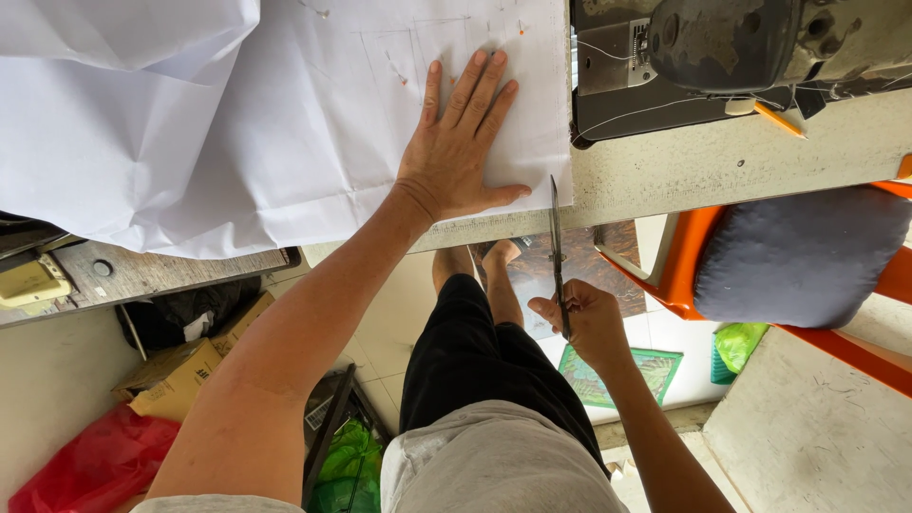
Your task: The person uses a pair of scissors to cut a piece of white fabric laid out on a table. They carefully follow a pattern pinned to the fabric, cutting along the marked lines to separate the shape from the rest of the material.
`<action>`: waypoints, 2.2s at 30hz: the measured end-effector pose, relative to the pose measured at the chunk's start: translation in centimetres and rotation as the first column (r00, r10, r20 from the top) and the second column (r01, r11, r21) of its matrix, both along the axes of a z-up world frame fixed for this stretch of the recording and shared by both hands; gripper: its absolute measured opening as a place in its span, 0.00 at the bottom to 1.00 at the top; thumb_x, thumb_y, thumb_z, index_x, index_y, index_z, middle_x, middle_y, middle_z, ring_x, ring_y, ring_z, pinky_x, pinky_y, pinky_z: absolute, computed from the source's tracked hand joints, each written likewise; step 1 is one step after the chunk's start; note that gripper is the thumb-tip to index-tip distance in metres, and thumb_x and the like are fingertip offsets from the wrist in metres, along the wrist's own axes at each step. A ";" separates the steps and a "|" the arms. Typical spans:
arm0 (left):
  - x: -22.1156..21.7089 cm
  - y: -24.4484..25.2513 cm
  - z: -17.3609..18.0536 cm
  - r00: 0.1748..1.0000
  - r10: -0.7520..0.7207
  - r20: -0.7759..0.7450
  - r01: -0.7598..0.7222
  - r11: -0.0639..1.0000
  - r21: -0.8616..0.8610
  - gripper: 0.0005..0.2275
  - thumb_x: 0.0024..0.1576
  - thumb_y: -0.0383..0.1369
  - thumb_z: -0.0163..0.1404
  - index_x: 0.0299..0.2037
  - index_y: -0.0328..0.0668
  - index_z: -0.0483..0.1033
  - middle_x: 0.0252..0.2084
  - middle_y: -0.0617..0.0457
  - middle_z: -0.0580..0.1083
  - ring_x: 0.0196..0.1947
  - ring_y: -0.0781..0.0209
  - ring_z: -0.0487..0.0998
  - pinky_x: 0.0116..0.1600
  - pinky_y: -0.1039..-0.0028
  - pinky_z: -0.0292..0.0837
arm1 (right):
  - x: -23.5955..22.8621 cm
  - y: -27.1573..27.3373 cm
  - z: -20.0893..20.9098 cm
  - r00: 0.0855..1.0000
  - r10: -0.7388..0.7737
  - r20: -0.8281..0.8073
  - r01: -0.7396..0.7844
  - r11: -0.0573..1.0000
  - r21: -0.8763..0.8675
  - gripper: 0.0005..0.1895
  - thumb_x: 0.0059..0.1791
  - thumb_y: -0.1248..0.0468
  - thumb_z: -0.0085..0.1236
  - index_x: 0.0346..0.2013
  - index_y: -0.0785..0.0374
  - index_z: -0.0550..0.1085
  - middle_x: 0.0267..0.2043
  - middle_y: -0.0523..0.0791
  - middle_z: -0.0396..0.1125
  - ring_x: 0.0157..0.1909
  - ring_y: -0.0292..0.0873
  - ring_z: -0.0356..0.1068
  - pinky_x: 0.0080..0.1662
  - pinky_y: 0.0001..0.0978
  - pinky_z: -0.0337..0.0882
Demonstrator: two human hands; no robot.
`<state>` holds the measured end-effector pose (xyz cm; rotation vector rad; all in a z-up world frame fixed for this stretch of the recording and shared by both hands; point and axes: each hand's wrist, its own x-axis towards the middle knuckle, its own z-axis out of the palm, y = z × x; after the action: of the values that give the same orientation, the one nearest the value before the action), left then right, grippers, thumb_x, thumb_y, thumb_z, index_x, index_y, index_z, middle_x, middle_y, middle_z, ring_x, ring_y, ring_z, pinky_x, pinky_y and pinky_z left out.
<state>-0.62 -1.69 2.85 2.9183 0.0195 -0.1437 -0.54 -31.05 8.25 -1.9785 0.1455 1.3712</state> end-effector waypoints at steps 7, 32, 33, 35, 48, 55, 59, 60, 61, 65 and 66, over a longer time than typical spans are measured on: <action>0.0 0.1 0.0 1.000 -0.007 0.006 0.007 1.000 -0.027 0.52 0.58 0.74 0.39 0.78 0.31 0.56 0.79 0.36 0.42 0.79 0.39 0.40 0.76 0.34 0.32 | -0.4 0.0 0.1 0.998 -0.059 -0.010 0.059 0.998 -0.022 0.20 0.44 0.58 0.73 0.17 0.59 0.70 0.13 0.41 0.63 0.23 0.35 0.60 0.37 0.31 0.66; 0.4 0.3 0.8 0.999 -0.008 -0.048 0.006 0.999 -0.042 0.34 0.71 0.55 0.29 0.78 0.33 0.53 0.79 0.37 0.42 0.79 0.40 0.39 0.76 0.34 0.34 | 1.3 2.0 0.2 0.997 -0.002 0.080 0.002 1.000 0.007 0.23 0.43 0.54 0.72 0.16 0.59 0.67 0.12 0.41 0.63 0.20 0.35 0.57 0.32 0.29 0.62; 0.3 0.3 0.8 0.999 -0.011 -0.034 0.010 0.999 -0.044 0.34 0.71 0.55 0.29 0.78 0.33 0.53 0.78 0.36 0.43 0.78 0.40 0.40 0.76 0.34 0.35 | 1.2 1.9 0.2 0.996 -0.023 0.092 0.021 0.999 0.025 0.24 0.44 0.54 0.72 0.15 0.59 0.66 0.12 0.42 0.63 0.20 0.34 0.59 0.33 0.28 0.64; 0.3 0.3 0.8 0.999 -0.011 -0.033 0.009 0.999 -0.045 0.34 0.71 0.54 0.29 0.78 0.33 0.54 0.78 0.36 0.43 0.78 0.40 0.40 0.76 0.34 0.35 | 1.2 1.9 0.2 0.996 -0.020 0.093 0.018 1.000 0.023 0.23 0.43 0.55 0.72 0.15 0.59 0.66 0.12 0.42 0.64 0.20 0.34 0.59 0.33 0.28 0.64; 0.2 0.4 0.7 1.000 -0.003 -0.011 0.002 0.998 -0.068 0.35 0.70 0.55 0.22 0.78 0.34 0.53 0.79 0.39 0.42 0.79 0.42 0.39 0.77 0.36 0.33 | 3.0 4.0 0.5 0.998 -0.008 0.064 0.008 1.000 -0.008 0.23 0.43 0.56 0.72 0.14 0.59 0.66 0.12 0.43 0.63 0.20 0.36 0.59 0.33 0.30 0.61; 1.6 0.8 -0.4 0.987 0.024 0.157 -0.014 0.998 -0.064 0.25 0.70 0.47 0.36 0.67 0.34 0.70 0.74 0.39 0.58 0.74 0.39 0.57 0.73 0.29 0.39 | 3.1 3.3 -0.2 0.998 -0.015 0.064 0.011 0.998 0.058 0.20 0.44 0.58 0.72 0.16 0.62 0.70 0.12 0.45 0.65 0.17 0.36 0.62 0.28 0.28 0.66; 2.2 0.9 -0.8 0.962 0.050 0.267 -0.050 0.999 -0.006 0.17 0.69 0.38 0.45 0.62 0.35 0.71 0.70 0.39 0.57 0.71 0.38 0.56 0.75 0.36 0.43 | 3.3 3.6 -0.1 0.999 -0.030 0.042 0.028 0.999 0.032 0.21 0.44 0.57 0.72 0.16 0.61 0.69 0.12 0.44 0.65 0.19 0.37 0.62 0.30 0.28 0.65; 2.1 0.7 -0.9 0.981 0.055 0.188 -0.059 0.998 0.015 0.23 0.71 0.41 0.43 0.71 0.32 0.68 0.78 0.36 0.45 0.78 0.35 0.44 0.78 0.36 0.40 | 3.3 3.6 -0.1 0.998 0.006 0.067 -0.008 0.999 0.043 0.22 0.44 0.55 0.72 0.15 0.59 0.68 0.12 0.44 0.65 0.19 0.36 0.62 0.31 0.28 0.64; 2.1 0.6 -0.5 0.981 0.056 0.184 -0.060 0.998 0.012 0.23 0.71 0.41 0.43 0.71 0.32 0.68 0.78 0.36 0.45 0.78 0.35 0.44 0.78 0.36 0.40 | 3.5 3.9 0.1 0.998 0.006 0.063 -0.009 0.999 0.040 0.22 0.44 0.55 0.72 0.15 0.59 0.68 0.12 0.44 0.65 0.19 0.36 0.62 0.31 0.28 0.64; 2.5 0.7 0.4 0.999 0.032 -0.019 -0.032 0.999 0.001 0.28 0.72 0.43 0.35 0.78 0.30 0.54 0.78 0.35 0.42 0.78 0.37 0.40 0.78 0.40 0.35 | 4.2 4.9 0.1 0.997 0.030 0.075 -0.033 0.998 0.044 0.23 0.44 0.55 0.72 0.15 0.60 0.67 0.13 0.44 0.65 0.20 0.36 0.60 0.30 0.28 0.63; 2.5 0.7 0.5 0.998 0.033 -0.056 -0.035 0.999 -0.022 0.28 0.73 0.43 0.33 0.78 0.31 0.52 0.79 0.36 0.41 0.79 0.38 0.39 0.79 0.40 0.33 | 4.2 5.0 0.1 0.994 0.042 0.097 -0.047 0.997 0.053 0.22 0.44 0.56 0.72 0.16 0.60 0.68 0.13 0.43 0.65 0.20 0.35 0.59 0.30 0.28 0.62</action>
<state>1.86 -1.01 3.38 2.8887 0.0760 -0.2184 3.69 -26.05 8.31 -2.0072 0.0187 1.2915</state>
